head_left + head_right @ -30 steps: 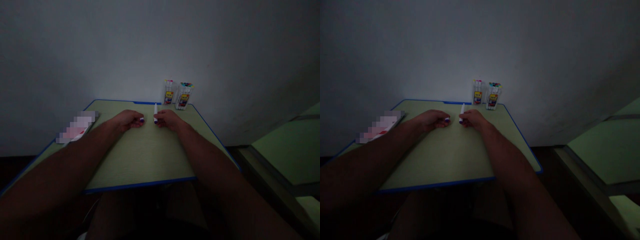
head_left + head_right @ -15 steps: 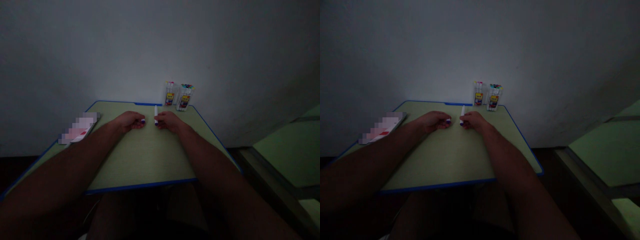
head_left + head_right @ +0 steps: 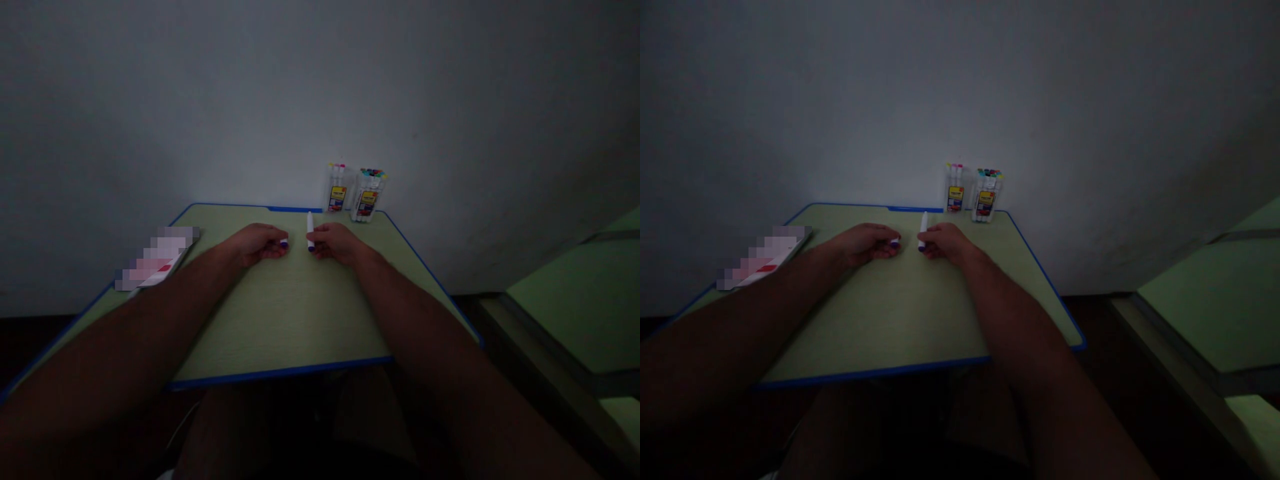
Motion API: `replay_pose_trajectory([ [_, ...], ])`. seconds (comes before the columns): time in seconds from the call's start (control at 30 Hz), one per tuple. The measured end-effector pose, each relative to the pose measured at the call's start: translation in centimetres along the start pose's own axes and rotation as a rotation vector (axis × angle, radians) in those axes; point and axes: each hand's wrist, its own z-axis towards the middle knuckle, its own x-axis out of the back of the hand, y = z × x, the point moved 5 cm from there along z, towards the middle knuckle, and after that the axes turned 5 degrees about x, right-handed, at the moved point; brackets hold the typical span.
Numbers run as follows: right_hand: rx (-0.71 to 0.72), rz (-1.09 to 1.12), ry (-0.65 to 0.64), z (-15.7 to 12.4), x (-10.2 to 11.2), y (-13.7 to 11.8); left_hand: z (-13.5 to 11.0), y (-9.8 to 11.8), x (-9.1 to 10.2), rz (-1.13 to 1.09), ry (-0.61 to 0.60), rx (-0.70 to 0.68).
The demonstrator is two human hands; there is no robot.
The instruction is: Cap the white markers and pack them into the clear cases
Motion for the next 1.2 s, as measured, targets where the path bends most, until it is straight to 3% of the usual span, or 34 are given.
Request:
replay_pose_trajectory([
  [0.37,0.005,-0.038,0.062,-0.1,1.1,-0.2,0.1,0.0,0.3,-0.042,0.016,-0.009],
  [0.87,0.062,-0.096,0.193,0.2,2.8,-0.6,0.9,0.4,2.5,-0.137,0.135,-0.059],
  [1.2,0.104,-0.071,0.287,0.5,3.8,-0.9,1.3,0.2,2.8,-0.152,0.123,-0.07],
])
